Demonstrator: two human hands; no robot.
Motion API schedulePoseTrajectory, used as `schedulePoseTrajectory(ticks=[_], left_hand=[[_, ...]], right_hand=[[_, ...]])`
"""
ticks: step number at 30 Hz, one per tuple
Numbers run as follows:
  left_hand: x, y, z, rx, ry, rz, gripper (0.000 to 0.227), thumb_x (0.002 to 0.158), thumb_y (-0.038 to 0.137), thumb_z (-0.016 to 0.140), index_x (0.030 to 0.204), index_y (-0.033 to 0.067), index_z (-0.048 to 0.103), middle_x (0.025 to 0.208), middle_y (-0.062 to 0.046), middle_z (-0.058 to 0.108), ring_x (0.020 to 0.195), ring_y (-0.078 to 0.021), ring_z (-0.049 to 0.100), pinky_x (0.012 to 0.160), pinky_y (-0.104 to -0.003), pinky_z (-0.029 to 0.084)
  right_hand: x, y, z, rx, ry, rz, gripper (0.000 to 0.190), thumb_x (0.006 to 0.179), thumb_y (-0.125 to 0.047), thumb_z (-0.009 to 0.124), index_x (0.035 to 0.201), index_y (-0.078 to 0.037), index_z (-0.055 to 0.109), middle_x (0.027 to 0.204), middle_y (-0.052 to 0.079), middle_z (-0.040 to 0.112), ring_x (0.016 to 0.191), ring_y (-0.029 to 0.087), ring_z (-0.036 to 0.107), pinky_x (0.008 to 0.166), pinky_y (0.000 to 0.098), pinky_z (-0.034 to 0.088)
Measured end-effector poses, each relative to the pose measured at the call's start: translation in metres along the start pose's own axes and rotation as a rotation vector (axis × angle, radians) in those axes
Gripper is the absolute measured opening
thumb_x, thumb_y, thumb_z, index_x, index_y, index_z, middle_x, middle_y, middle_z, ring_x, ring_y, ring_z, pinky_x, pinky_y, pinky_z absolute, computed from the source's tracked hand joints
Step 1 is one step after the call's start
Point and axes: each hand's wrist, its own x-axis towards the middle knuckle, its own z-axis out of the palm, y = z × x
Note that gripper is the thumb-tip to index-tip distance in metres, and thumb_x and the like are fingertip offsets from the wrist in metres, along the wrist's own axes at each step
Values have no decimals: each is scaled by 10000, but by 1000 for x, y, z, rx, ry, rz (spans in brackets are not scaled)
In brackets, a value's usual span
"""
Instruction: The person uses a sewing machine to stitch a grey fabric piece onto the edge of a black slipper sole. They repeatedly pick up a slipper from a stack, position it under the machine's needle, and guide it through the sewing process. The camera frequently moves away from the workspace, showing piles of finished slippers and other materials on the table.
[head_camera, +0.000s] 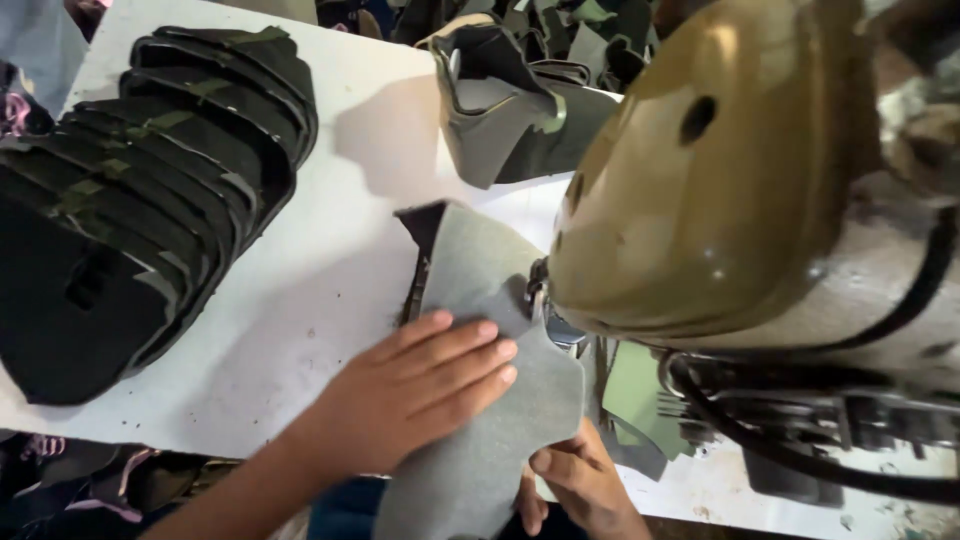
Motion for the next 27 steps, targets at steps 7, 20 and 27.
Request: schedulePoseTrajectory(ticks=[7, 20, 27], left_hand=[[27, -52, -25, -348, -125, 69, 456, 927, 223, 586, 1372, 134, 634, 1518, -18, 561, 1464, -223, 482, 1261, -470, 301], [-40, 29, 13, -244, 102, -29, 474, 806, 249, 640, 1181, -34, 584, 1431, -261, 573, 1371, -408, 562, 1178, -545, 395], [-17, 43, 15, -657, 475, -563, 330, 906, 66, 759, 1136, 47, 523, 1110, -128, 636, 1009, -284, 672, 916, -405, 541]], right_hand=[[5, 49, -12, -3, -118, 69, 261, 1132, -140, 549, 1238, 93, 600, 952, 216, 719, 811, 291, 727, 697, 369, 556], [34, 8, 28, -1496, 97, -656, 69, 779, -133, 701, 796, -67, 688, 948, 147, 674, 966, 392, 615, 864, 465, 461], [54, 78, -63, -664, 471, -482, 453, 1058, -345, 590, 914, 84, 582, 848, 143, 553, 785, 210, 489, 716, 368, 387]])
